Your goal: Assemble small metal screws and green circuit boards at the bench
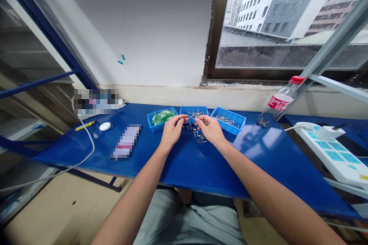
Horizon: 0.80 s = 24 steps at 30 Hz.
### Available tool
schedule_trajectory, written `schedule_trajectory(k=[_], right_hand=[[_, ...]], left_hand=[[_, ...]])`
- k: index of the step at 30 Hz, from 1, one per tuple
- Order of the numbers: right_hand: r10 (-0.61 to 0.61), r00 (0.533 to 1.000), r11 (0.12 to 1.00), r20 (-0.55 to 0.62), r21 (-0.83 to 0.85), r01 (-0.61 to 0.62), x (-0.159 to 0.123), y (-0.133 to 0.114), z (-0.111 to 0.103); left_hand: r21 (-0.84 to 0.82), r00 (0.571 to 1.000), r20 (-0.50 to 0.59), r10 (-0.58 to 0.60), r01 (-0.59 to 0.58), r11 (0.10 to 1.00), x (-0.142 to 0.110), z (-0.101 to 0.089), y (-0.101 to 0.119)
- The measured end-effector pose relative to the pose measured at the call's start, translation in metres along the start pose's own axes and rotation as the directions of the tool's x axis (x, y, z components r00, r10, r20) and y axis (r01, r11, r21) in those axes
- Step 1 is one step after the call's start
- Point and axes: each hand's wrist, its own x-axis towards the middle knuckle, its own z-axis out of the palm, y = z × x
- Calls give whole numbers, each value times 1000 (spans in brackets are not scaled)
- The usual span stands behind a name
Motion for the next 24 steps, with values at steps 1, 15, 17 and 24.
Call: schedule_trajectory(k=[1, 15, 17, 24], right_hand=[[21, 1000, 999, -11, 35, -20, 1, 0, 0], [-73, 992, 987, -100, -148, 58, -1, 6, -21], [-294, 955, 867, 24, -414, 277, -3, 8, -17], [-438, 777, 497, 452, -598, 628, 0, 10, -2]], left_hand=[[13, 1000, -8, -9, 9, 1000, 0, 0, 0], [138, 999, -13, 41, -38, 990, 3, 4, -3], [137, 999, -18, 41, -39, 990, 3, 4, -4], [125, 998, -21, 53, -50, 991, 3, 5, -7]])
